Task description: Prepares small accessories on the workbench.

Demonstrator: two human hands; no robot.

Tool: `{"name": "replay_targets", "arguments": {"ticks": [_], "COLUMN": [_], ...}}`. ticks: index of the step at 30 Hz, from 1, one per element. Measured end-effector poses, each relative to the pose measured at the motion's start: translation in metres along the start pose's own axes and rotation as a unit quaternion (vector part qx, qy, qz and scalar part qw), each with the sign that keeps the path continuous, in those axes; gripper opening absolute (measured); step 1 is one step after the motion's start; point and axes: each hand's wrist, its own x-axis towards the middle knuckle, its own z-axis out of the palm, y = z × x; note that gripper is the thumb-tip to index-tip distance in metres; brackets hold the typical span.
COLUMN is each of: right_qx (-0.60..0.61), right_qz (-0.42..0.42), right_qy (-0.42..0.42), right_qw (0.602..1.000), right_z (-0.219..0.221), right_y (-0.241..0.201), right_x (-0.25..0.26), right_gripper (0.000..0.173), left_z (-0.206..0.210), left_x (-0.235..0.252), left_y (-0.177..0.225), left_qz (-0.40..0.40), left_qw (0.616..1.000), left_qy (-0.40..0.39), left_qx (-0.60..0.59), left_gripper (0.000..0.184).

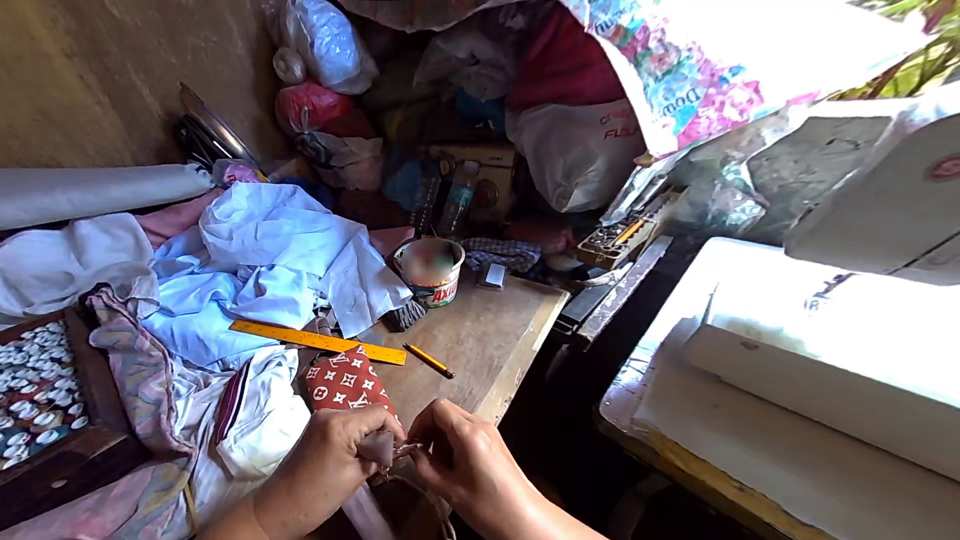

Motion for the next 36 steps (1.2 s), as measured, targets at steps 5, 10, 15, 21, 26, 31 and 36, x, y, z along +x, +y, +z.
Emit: {"name": "replay_targets", "arguments": {"ticks": [5, 10, 15, 21, 26, 31, 36], "right_qx": [0.026, 0.015, 0.01, 0.028, 0.053, 0.134, 0.132], "right_qz": [0.022, 0.016, 0.005, 0.023, 0.071, 0.18, 0.202], "right_qy": [-0.025, -0.012, 0.005, -0.003, -0.096, -0.152, -0.133], "right_qw": [0.999, 1.0, 1.0, 0.999, 0.991, 0.963, 0.961], "right_z": [0.0, 0.004, 0.007, 0.005, -0.008, -0.014, -0.01], "right_y": [-0.005, -0.007, -0.007, -0.009, -0.017, -0.02, -0.024], "right_x": [0.007, 0.007, 0.006, 0.008, 0.013, 0.019, 0.018], "right_gripper": [0.012, 0.013, 0.012, 0.012, 0.014, 0.014, 0.01], "left_z": [-0.012, -0.01, -0.01, -0.005, -0.009, -0.007, -0.009], "left_x": [0.001, -0.003, -0.006, -0.004, 0.0, -0.003, -0.006], "left_y": [0.001, 0.006, 0.007, 0.002, 0.002, 0.0, -0.002], "left_qz": [0.051, 0.077, 0.08, 0.084, 0.124, 0.039, 0.067], "left_qw": [0.994, 0.982, 0.976, 0.973, 0.967, 0.993, 0.983], "left_qy": [-0.025, 0.003, -0.003, -0.005, -0.004, -0.002, -0.014], "left_qx": [0.088, 0.171, 0.202, 0.213, 0.221, 0.111, 0.17], "left_gripper": [0.012, 0.012, 0.015, 0.022, 0.021, 0.025, 0.021]}}
